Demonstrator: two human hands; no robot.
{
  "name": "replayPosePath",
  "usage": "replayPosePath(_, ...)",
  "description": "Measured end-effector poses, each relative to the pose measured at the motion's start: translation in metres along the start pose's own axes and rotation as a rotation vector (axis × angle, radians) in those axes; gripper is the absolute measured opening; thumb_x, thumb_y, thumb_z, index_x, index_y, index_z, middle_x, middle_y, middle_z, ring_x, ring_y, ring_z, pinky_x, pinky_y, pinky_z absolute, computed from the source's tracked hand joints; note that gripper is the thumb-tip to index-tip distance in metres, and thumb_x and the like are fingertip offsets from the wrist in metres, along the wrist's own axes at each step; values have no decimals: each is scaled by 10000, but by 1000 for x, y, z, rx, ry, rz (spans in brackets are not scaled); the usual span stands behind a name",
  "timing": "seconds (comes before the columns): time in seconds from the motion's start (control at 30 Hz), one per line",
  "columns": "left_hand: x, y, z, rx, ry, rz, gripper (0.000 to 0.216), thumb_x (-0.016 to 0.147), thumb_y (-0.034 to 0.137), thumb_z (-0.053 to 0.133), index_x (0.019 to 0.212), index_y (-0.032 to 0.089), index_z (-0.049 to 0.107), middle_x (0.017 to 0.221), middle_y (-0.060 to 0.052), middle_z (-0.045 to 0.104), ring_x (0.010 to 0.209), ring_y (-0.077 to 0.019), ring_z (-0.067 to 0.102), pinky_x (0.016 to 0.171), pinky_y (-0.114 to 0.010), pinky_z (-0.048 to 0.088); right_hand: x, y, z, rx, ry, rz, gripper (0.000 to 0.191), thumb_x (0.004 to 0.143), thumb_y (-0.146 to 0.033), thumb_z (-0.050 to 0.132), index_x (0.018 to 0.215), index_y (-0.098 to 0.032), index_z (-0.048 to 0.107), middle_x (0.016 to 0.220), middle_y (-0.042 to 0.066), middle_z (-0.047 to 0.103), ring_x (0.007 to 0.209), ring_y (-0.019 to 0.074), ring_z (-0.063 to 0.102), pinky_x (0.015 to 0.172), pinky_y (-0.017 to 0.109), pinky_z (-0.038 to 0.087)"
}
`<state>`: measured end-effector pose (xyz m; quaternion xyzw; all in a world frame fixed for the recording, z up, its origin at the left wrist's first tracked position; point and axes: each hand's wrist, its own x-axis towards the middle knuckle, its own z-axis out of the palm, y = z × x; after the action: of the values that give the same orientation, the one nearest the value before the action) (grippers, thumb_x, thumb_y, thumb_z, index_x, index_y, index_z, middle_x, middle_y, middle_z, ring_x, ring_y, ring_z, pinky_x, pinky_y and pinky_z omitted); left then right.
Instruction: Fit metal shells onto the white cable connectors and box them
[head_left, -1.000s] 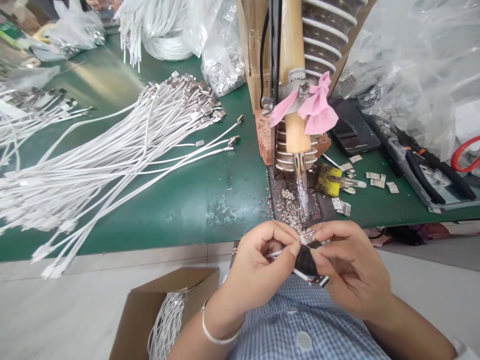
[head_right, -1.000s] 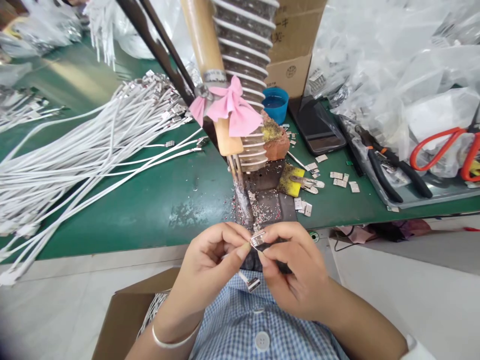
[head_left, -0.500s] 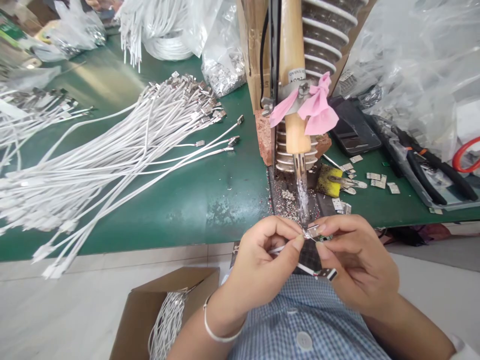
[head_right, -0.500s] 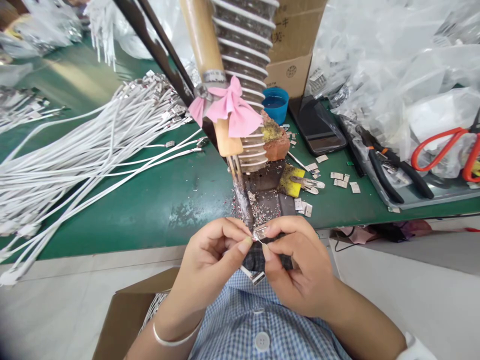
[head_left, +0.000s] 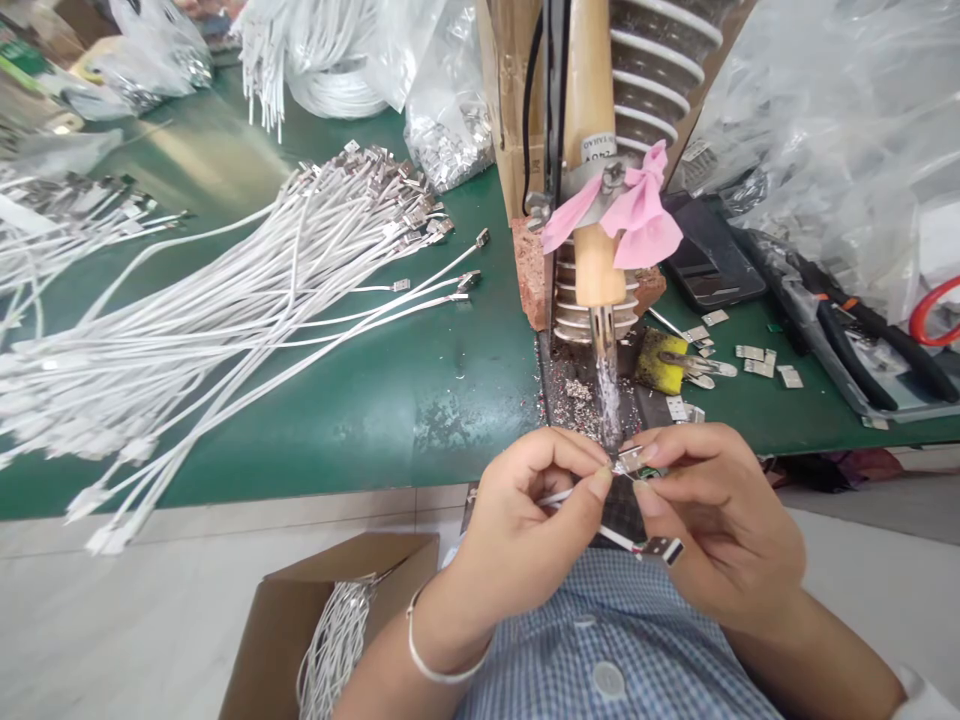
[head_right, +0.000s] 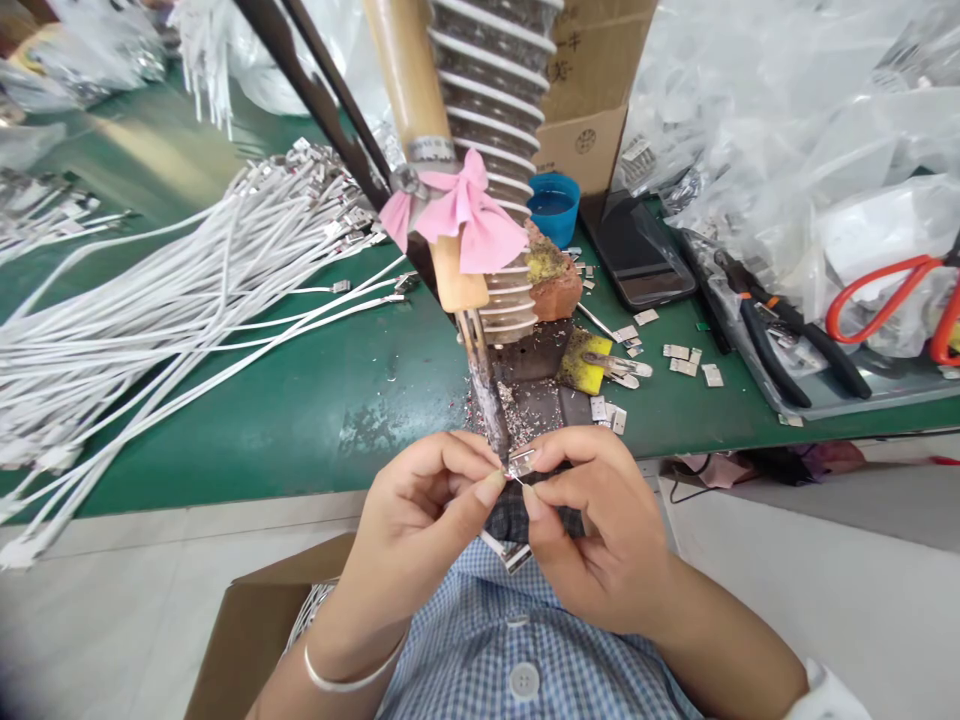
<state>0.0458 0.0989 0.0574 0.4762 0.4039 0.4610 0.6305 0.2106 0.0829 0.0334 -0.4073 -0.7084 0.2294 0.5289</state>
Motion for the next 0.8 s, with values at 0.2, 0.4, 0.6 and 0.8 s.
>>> replayPosePath(0.2, -1, 0, 0, 23, 11, 10, 132, 846, 51, 619, 775, 162, 624, 856, -11, 665, 682, -61, 617, 590, -126, 510, 0, -1, 2, -22, 12, 27, 285, 782, -11, 564, 950, -241, 584, 980, 41, 563, 926, 210, 614, 789, 374, 564)
replayPosePath(0.4, -2, 2, 1, 25, 10, 15, 125, 845, 54, 618, 781, 161, 624, 847, -20, 668, 664, -68, 607, 573, -137, 503, -3, -3, 1, -32, 20, 79, 265, 800, -51, 568, 949, -270, 578, 971, 45, 578, 909, 233, 615, 778, 416, 560)
replayPosePath(0.6, -1, 1, 1, 31, 15, 4, 135, 841, 48, 616, 766, 161, 616, 845, -19, 671, 666, -70, 605, 560, -135, 489, -2, -3, 3, -28, 27, 66, 285, 786, -20, 569, 947, -253, 596, 969, 46, 567, 912, 225, 619, 787, 402, 561)
replayPosePath(0.8, -3, -1, -1, 47, 20, -31, 127, 837, 55, 612, 753, 149, 613, 824, -26, 664, 647, -72, 600, 560, -149, 492, -4, -2, 4, 14, -15, 46, 293, 772, -4, 564, 951, -236, 583, 978, 47, 557, 911, 216, 620, 775, 382, 563)
